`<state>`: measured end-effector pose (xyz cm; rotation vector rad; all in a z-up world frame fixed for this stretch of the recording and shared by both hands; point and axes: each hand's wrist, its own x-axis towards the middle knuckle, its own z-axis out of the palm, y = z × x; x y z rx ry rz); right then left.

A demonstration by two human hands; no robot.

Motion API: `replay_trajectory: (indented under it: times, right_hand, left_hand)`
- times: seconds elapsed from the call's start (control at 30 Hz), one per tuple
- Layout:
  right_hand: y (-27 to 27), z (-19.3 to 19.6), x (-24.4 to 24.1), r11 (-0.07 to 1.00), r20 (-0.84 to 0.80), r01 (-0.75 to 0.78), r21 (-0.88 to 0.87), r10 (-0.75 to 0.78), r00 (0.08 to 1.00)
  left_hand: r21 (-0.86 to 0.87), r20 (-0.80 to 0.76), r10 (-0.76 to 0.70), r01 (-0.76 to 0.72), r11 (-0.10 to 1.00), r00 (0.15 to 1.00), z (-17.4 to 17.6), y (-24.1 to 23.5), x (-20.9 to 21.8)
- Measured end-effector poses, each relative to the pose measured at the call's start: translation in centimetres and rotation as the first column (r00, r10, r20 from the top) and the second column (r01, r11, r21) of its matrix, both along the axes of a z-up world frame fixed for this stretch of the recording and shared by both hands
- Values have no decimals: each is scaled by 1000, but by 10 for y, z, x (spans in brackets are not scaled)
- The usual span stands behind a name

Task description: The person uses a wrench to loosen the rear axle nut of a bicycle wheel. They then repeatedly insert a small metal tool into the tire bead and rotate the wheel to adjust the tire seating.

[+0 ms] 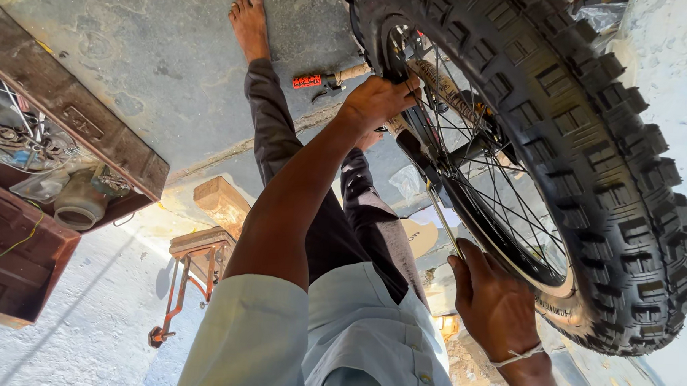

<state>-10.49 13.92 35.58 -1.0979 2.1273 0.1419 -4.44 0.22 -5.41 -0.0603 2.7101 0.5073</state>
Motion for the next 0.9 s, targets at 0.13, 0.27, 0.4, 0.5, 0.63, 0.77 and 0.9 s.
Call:
replay_trajectory:
  times: [0.13,0.27,0.4,0.5,0.63,0.77,0.9]
  right_hand:
    - [15,-11,14,996,-44,-7,92,11,999]
    - [27,-18,17,999,-104,-20,-34,17,994]
    - [31,-21,13,1000,-90,0,-29,-3,996]
    - [30,-19,11,999,-85,-7,-49,3,996]
    - [22,-20,6,993,-95,-22,-119,11,995]
    - [28,-14,4,996,-2,16,85,-16,1000]
    - [23,-17,2,1000,-24,-10,-23,9,1000]
  left_hand:
    - [-16,58,-47,48,999,997,10,-3,12]
    - [-55,29,-18,19,998,999,22,-9,5]
    - [-55,-51,31,-34,998,998,40,-19,10]
    - [288,68,226,-236,928,972,57,-8,34]
    - [712,319,909,-701,-42,269,63,41,52]
    - [792,438,878,-544,-277,191,45,72,26]
    - [473,796,588,-751,-460,141,57,49,13]
